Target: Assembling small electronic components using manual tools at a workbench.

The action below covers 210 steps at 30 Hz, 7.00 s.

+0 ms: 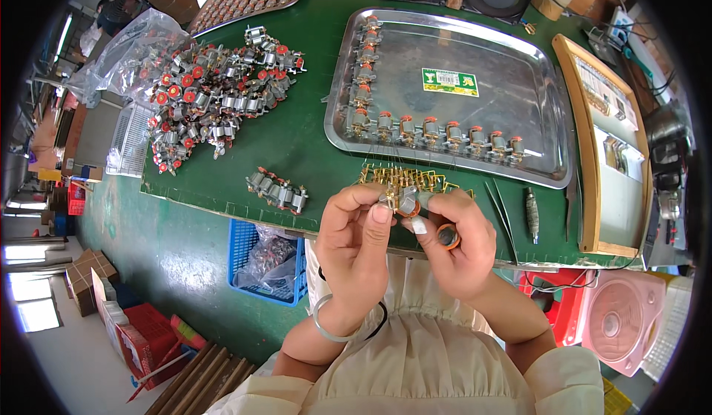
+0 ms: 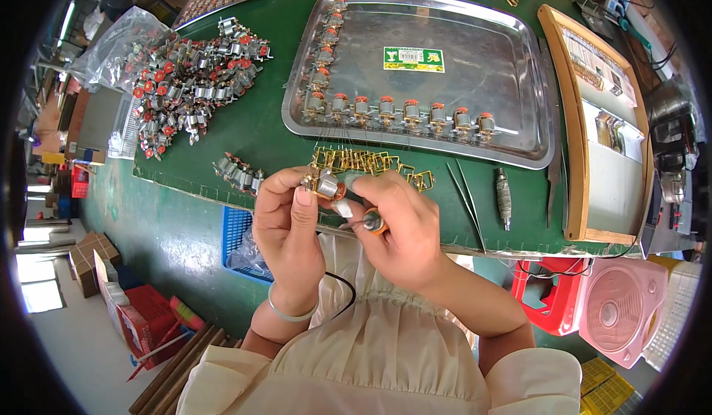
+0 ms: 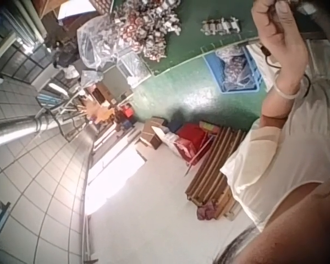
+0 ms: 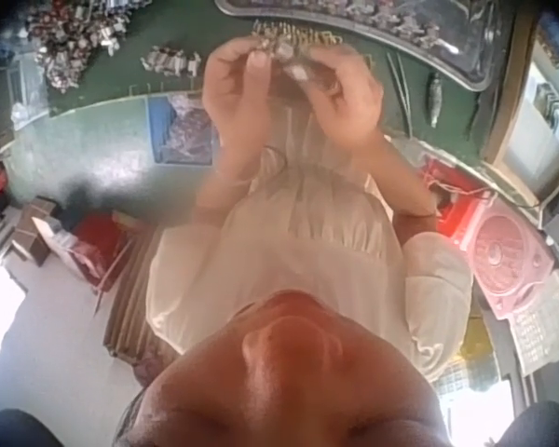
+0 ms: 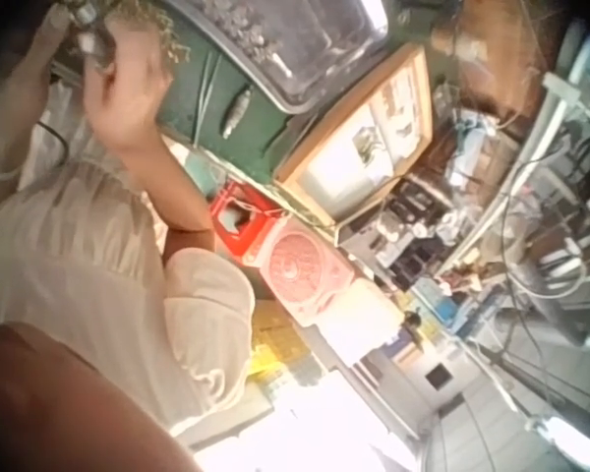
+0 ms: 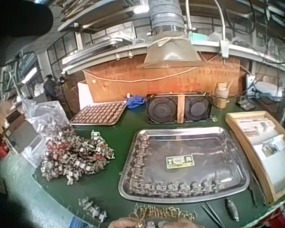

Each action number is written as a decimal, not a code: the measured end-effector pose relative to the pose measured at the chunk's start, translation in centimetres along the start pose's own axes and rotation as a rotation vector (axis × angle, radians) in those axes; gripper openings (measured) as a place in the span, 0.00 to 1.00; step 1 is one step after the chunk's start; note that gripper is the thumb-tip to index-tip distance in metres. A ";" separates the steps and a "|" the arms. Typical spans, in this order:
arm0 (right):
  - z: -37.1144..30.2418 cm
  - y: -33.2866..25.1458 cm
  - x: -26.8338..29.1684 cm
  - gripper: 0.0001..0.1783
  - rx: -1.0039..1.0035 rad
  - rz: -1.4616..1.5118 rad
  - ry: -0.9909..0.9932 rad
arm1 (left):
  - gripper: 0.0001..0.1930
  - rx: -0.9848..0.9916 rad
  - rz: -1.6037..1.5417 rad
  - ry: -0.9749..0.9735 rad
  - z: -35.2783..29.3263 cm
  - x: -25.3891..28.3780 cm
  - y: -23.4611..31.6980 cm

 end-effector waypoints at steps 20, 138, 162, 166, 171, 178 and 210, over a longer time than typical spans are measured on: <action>-0.4 0.8 8.8 0.18 -0.412 -0.937 -0.234 | 0.06 0.229 -0.407 -0.144 1.2 0.7 -0.7; 3.0 4.8 15.0 0.17 -0.248 -0.952 -0.045 | 0.14 -0.366 0.430 -0.131 2.4 3.4 0.1; 1.8 -2.8 -5.7 0.25 -0.136 -0.473 -0.459 | 0.18 -0.448 1.169 -0.638 3.3 9.8 2.1; 2.5 -2.3 -7.4 0.17 -0.092 -0.664 -0.504 | 0.18 -0.449 1.145 -0.663 3.6 10.3 2.1; 4.2 -2.0 -6.6 0.12 -0.153 -0.472 -0.645 | 0.18 -0.471 1.094 -0.717 4.3 10.8 2.0; 5.0 -3.9 -4.3 0.17 -0.389 -0.320 -0.823 | 0.22 -0.529 1.199 -0.645 4.9 11.2 2.2; 1.7 -1.9 -1.6 0.18 0.076 -0.377 -0.266 | 0.17 -0.496 0.669 -0.322 1.5 4.6 0.1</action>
Point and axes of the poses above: each hand's wrist, its own z-axis towards the middle knuckle, its own x-axis out of the back of the hand, y = z × x, the point moved 1 cm from there along z, towards the middle knuckle, and after that the axes turned 12 degrees about -x, right-handed, at the moved point
